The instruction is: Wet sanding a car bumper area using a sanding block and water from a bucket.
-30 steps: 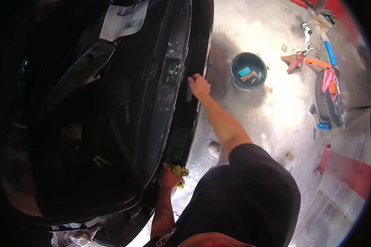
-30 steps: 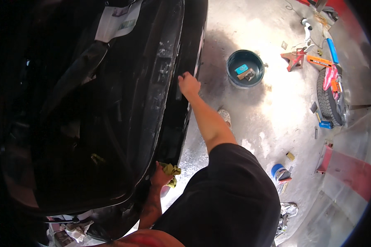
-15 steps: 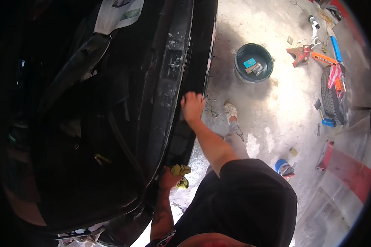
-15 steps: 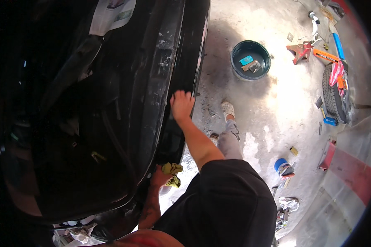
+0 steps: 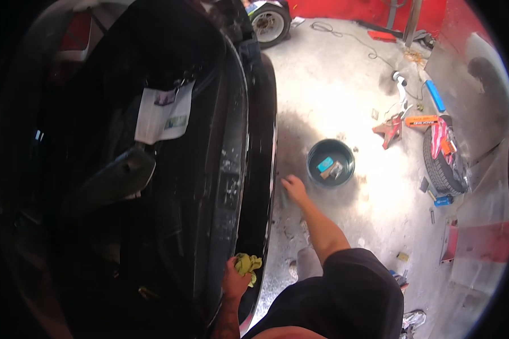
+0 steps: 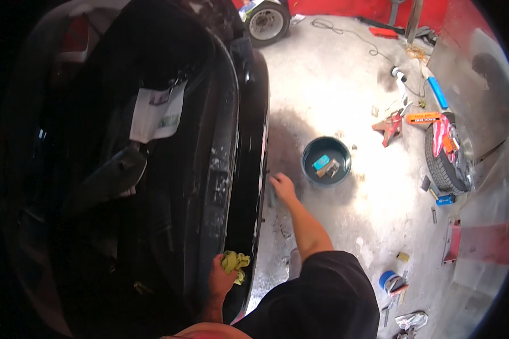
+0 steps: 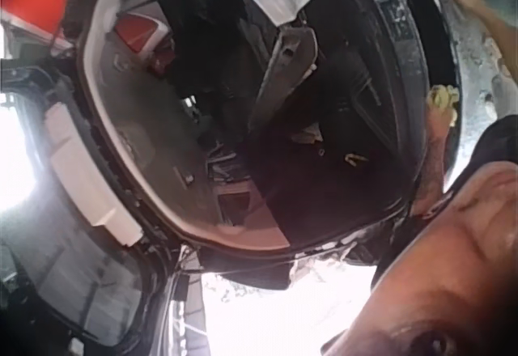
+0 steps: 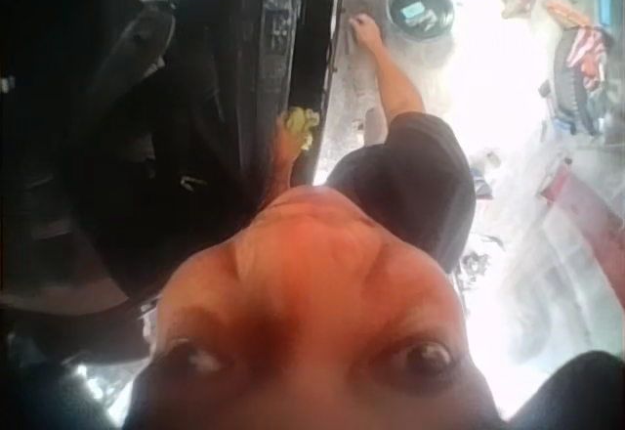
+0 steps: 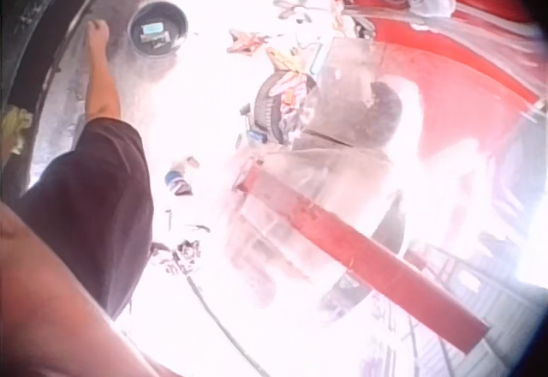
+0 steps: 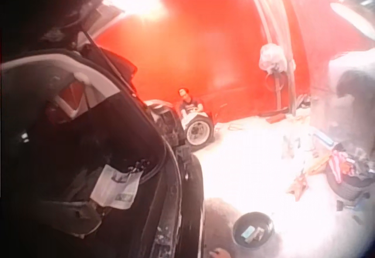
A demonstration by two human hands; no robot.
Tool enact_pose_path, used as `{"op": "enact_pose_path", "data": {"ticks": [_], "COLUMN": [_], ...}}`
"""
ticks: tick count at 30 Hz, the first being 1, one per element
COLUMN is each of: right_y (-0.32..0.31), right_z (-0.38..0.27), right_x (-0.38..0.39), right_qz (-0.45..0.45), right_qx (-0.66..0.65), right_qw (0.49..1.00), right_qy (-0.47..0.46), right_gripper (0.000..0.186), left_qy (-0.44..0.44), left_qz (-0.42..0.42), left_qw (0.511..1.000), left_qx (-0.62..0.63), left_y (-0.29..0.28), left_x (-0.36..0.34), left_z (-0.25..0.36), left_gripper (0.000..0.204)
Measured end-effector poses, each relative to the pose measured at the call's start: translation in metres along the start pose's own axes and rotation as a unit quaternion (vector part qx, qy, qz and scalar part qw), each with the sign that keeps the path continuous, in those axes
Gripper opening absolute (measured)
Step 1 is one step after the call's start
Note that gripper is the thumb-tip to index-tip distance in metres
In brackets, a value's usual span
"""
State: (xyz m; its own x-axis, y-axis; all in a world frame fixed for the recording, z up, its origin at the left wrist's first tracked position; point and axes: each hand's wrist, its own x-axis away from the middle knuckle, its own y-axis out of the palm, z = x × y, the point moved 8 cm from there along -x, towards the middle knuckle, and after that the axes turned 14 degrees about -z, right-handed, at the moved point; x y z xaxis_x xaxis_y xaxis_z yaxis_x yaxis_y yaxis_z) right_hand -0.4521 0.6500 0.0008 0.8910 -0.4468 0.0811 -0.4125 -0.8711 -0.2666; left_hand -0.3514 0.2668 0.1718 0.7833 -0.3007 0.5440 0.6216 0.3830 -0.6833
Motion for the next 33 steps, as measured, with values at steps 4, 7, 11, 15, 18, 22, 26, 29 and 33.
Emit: {"op": "enact_pose_path", "data": {"ticks": [4, 7, 11, 15, 18, 22, 26, 29, 33], "right_y": [-0.116, -0.194, -0.286, -0.319, -0.305, -0.251, -0.187, -0.16, -0.148], "right_z": [0.144, 0.235, 0.292, 0.304, 0.292, 0.256, 0.232, 0.177, 0.208], "right_x": [0.117, 0.226, 0.341, 0.37, 0.338, 0.256, 0.209, 0.179, 0.163], "right_qz": [0.042, 0.051, 0.135, 0.124, 0.214, 0.196, 0.166, 0.124, -0.041], "right_qx": [0.197, 0.198, 0.166, 0.144, -0.029, -0.163, -0.115, 0.022, -0.079], "right_qw": [0.979, 0.918, 0.866, 0.859, 0.871, 0.889, 0.897, 0.907, 0.883], "right_qy": [0.002, 0.341, 0.452, 0.476, 0.441, 0.38, 0.394, 0.402, 0.461], "right_gripper": [0.026, 0.034, 0.029, 0.026, 0.034, 0.033, 0.034, 0.04, 0.053], "left_qy": [0.104, 0.181, 0.23, 0.206, 0.146, 0.109, 0.101, 0.099, 0.051], "left_qz": [0.016, 0.042, 0.126, 0.121, 0.111, 0.147, 0.149, 0.128, 0.069], "left_qw": [0.951, 0.902, 0.855, 0.88, 0.907, 0.902, 0.905, 0.907, 0.905], "left_qx": [-0.291, -0.389, -0.448, -0.411, -0.379, -0.39, -0.385, -0.388, -0.417], "left_y": [0.026, 0.065, 0.073, 0.053, 0.037, 0.007, -0.016, -0.014, 0.013], "left_x": [-0.061, -0.099, -0.157, -0.229, -0.292, -0.381, -0.434, -0.426, -0.398], "left_z": [0.086, 0.086, 0.108, 0.18, 0.233, 0.281, 0.322, 0.307, 0.282], "left_gripper": [0.085, 0.09, 0.079, 0.065, 0.069, 0.07, 0.066, 0.065, 0.072]}}
